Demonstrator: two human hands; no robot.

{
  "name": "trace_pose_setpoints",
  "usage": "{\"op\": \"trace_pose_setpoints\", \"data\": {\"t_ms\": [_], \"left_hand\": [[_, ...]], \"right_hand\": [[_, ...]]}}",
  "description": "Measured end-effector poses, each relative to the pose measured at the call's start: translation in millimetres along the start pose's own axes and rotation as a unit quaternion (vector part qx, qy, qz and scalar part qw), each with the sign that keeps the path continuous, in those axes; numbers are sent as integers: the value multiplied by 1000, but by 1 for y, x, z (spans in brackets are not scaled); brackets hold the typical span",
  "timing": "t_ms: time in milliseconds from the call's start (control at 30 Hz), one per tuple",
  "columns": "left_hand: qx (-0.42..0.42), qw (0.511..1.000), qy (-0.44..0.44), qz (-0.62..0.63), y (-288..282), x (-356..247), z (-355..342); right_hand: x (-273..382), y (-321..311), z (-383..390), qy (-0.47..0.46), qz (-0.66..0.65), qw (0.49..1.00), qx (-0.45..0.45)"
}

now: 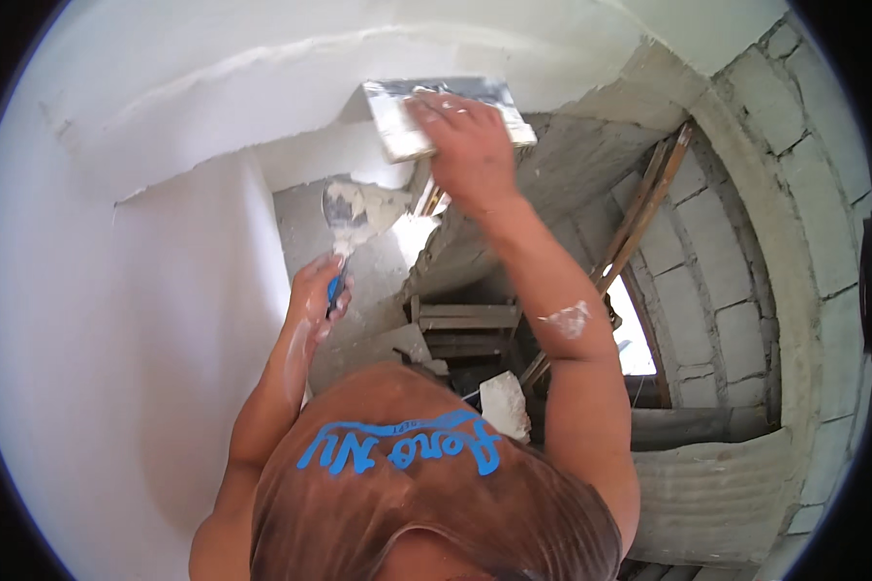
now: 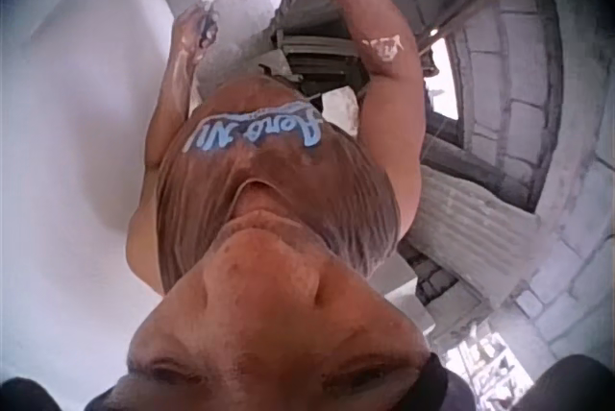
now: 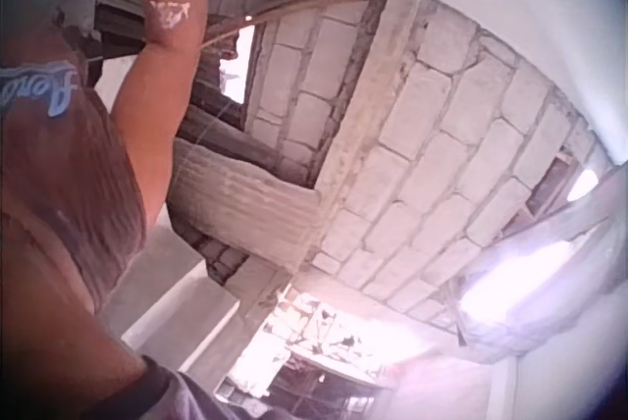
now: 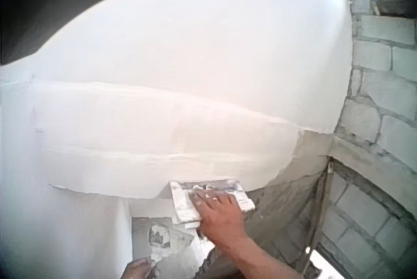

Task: The person applies plaster to the corners and surfaces of a ceiling beam using a small putty knife and a larger finishing trowel.

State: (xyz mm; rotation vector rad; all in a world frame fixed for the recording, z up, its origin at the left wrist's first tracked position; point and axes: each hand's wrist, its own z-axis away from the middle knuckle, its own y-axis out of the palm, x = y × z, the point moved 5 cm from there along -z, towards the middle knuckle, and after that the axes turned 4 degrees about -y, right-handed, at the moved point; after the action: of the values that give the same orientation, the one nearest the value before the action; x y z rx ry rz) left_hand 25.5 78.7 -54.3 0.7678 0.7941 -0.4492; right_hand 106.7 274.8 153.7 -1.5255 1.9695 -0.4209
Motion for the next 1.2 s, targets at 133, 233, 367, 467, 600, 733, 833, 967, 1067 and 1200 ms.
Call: {"op": "trace_pose_setpoints", "data": {"t_ms": [133,233,367,467,600,733,833,967,1067,1200], "left_hand": [[21,999,35,-18,3,-14,0],[5,998,35,-52,4,-16,5],[7,997,51,-65,12,-11,6],[8,999,43,-26,8,2,0],[-12,995,-13,101,8,17,-5],[45,986,-50,154,17,10,-12],[69,983,-74,153,30,7,-12],[85,990,-64,95,45,5,-12],[78,992,-63,81,39,6,-15],[64,994,-46,80,28,0,-10]], "right_hand": [[0,-15,42,-27,-150,975,159],[11,-13,66,-45,-183,960,206],[18,13,80,-53,-193,945,260],[20,22,83,-89,-180,923,330],[15,1,54,-96,-171,860,470],[-11,-59,-13,-67,-157,939,297],[-20,-80,-75,-61,-106,978,168],[-24,-52,-111,-81,63,994,-34],[-12,-18,-97,-96,115,985,-88],[12,-1,-37,-34,81,996,-26]]}}
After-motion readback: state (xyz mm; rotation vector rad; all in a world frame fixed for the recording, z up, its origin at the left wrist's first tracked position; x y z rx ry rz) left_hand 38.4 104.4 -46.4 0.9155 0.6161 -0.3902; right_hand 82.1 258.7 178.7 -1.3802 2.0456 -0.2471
